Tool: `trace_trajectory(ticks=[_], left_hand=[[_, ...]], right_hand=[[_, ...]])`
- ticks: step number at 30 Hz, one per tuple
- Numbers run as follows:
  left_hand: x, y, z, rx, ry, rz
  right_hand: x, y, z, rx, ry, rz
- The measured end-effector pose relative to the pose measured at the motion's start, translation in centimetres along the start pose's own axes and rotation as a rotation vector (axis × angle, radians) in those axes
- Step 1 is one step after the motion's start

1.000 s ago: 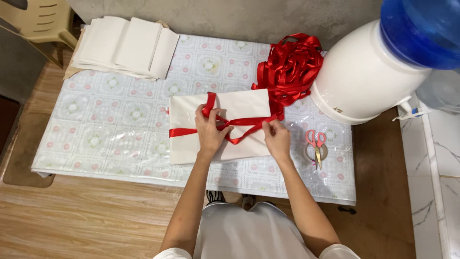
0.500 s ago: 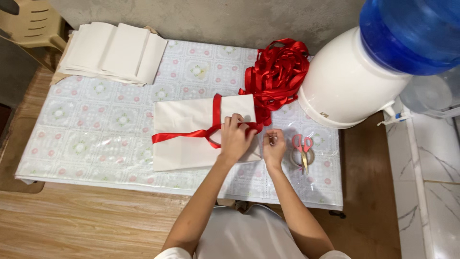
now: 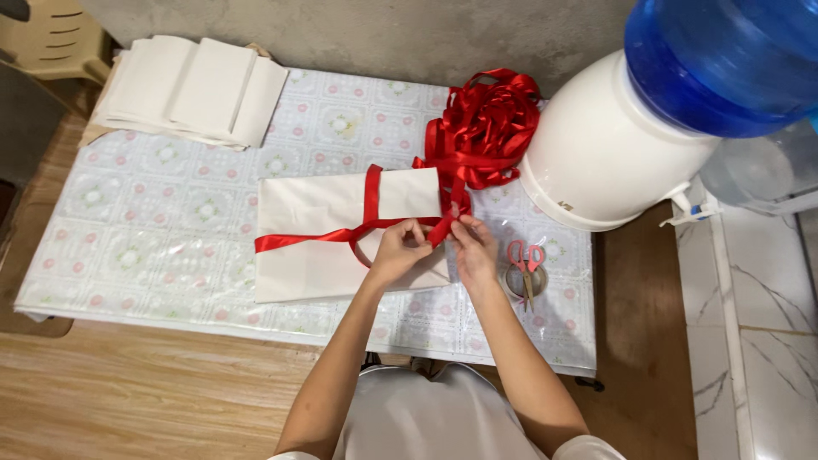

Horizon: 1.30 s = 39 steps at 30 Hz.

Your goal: The person ties a red ribbon around a white-wrapped gift on a table. They form a bow, adjust the loops, and trim the ribbon ends with scissors.

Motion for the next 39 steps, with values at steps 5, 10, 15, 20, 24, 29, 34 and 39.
trace_trajectory(ticks=[5,10,15,20,24,29,34,39], left_hand=[[0.4,-1.5,-1.5,0.282,-0.242,0.093],[0.2,-1.6,0.1,-0.049,-0.238,0.137],[1.3,-1.3,4.6,-0.579,0.079,0.137],[2.0,1.9,7.5,-0.835,0.306,-0.018],[1.7,0.1,7.3,-0.707,0.215,-0.033],[2.8,-0.1,8.9,-0.937,0.448,0.052],[4.9,-0.3,10.3,-0.995,0.579,0.064],[5.1,-0.5,9.7,-0.927,0.334,-0.081]], right_hand=[[2.0,4.2,-1.2,0.379,-0.217,-0.121],[5.2,7.5,-2.1,0.652,-0.298,-0.197],[6.6,8.6,-4.0,0.996,-0.358,-0.239],[7.8,11.1,-7.1,1.535,-0.842,-0.374],[7.2,10.5,-9.1,1.45,-0.849,-0.496],[7.5,10.5,-10.2,1.482,-0.955,-0.479],[7.7,10.0,-10.1,1.54,-1.049,-0.389],[5.7,8.5,-10.8,1.455,-0.98,-0.219]])
Point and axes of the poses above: each hand's wrist, its own x-axis away from the middle knuckle, its own y-axis out of the palm, z = x × y, the point moved 8 cm from there along -x, towards the middle knuckle, and after that the axes turned 3 degrees about -y, right-handed, at the moved point
